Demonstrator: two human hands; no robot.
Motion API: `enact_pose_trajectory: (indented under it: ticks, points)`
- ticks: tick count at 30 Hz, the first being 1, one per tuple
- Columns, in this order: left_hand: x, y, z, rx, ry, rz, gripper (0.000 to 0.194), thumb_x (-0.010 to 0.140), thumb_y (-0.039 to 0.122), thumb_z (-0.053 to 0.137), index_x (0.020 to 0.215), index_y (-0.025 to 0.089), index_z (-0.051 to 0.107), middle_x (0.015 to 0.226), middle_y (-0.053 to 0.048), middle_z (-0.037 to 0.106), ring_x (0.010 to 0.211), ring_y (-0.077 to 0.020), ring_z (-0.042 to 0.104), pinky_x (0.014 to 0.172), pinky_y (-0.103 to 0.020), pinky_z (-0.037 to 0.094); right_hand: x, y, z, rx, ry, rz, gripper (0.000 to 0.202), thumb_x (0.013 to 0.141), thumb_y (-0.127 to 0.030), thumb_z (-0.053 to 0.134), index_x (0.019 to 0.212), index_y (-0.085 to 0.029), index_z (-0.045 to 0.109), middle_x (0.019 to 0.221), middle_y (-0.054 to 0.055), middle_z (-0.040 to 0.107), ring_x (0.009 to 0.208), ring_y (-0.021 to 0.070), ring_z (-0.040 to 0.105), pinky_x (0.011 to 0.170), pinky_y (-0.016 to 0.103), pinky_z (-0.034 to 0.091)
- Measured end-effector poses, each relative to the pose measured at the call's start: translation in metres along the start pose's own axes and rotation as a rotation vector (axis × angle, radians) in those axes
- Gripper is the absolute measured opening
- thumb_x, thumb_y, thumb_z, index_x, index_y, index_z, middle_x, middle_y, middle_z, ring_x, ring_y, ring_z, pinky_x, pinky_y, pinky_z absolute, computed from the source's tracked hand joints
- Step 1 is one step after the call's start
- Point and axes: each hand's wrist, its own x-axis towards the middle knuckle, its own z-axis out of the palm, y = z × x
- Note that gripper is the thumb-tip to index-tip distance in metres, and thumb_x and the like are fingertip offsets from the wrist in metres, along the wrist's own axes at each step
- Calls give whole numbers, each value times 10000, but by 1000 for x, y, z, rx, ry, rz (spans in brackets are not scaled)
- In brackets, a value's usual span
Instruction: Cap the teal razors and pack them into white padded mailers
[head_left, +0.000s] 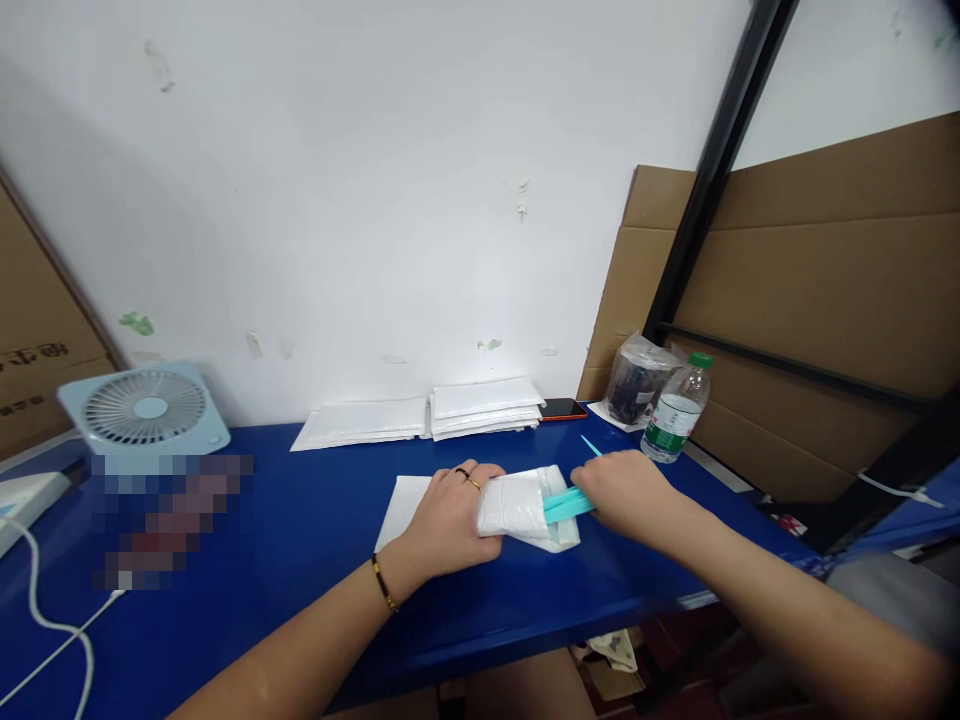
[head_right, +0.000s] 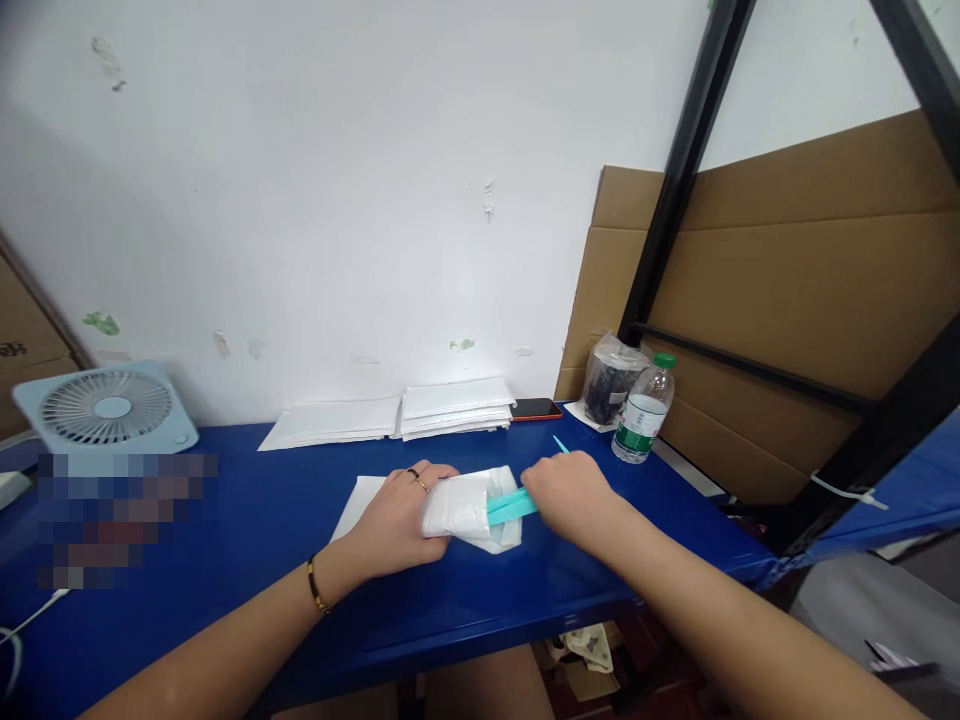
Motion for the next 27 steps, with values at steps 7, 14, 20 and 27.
enact_pose_trajectory:
  ticks: [7,14,20,27]
  points:
    - [22,18,8,9,142,-63,627,614,270,614,1200,241,393,1073,-69,533,1017,-272,478,839,-378,352,21,-14,-71,-84,124,-68,337,650,-100,664,959,-155,541,671,91,651,656,245,644,562,279,379]
    - [34,13,10,-206,279,-143,603,601,188,589,1166,230,383,1118,-61,534,1026,-262,494,862,-376,387,46,-31,-108,4,-13,-153,450,478,-63,754,890,-168,609,750,73,650,721,246,627,596,288,385]
    - [34,1,-3,-486,381,-175,558,642,200,576,1156,231,359,1015,-22,579,849,-178,568,725,-277,458,60,-5,-153,328,99,-307,565,516,-236,767,1053,-221,596,801,-5,624,699,162,593,615,246,408]
    - [31,-15,-22,-661,324,-51,534,679,225,579,1172,199,375,1028,-31,571,863,-169,557,739,-268,452,49,33,-148,505,120,-511,354,655,-260,657,1008,-238,645,1202,21,513,1006,179,537,801,274,424]
